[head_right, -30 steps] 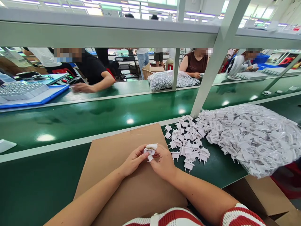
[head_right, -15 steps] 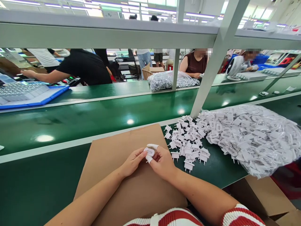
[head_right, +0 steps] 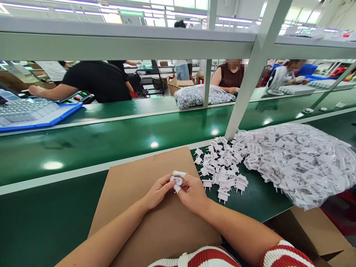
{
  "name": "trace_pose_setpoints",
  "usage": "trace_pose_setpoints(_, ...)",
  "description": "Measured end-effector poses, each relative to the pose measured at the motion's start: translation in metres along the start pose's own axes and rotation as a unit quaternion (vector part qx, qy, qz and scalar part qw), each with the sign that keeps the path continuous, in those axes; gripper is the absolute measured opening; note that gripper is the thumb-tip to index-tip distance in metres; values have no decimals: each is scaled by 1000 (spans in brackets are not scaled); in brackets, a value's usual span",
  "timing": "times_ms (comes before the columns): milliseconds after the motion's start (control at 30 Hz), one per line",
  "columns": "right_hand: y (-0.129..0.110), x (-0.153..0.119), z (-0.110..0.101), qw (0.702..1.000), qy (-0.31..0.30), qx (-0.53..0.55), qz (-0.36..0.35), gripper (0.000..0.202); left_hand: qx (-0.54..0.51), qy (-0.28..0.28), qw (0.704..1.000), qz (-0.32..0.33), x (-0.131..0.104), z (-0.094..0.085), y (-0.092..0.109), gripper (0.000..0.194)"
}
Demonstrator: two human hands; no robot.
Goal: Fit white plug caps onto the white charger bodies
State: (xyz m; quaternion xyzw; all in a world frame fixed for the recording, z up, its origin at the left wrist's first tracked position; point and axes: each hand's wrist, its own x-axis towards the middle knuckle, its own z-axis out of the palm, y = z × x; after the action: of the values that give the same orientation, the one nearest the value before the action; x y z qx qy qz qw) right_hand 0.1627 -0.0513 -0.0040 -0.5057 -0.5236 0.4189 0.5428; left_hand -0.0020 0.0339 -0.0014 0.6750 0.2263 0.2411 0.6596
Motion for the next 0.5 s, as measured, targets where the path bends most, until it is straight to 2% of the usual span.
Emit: trace_pose_setpoints(500,5,-1,0,1000,1,9,-12,45,12,1,1000,-5,-1,0,3,37)
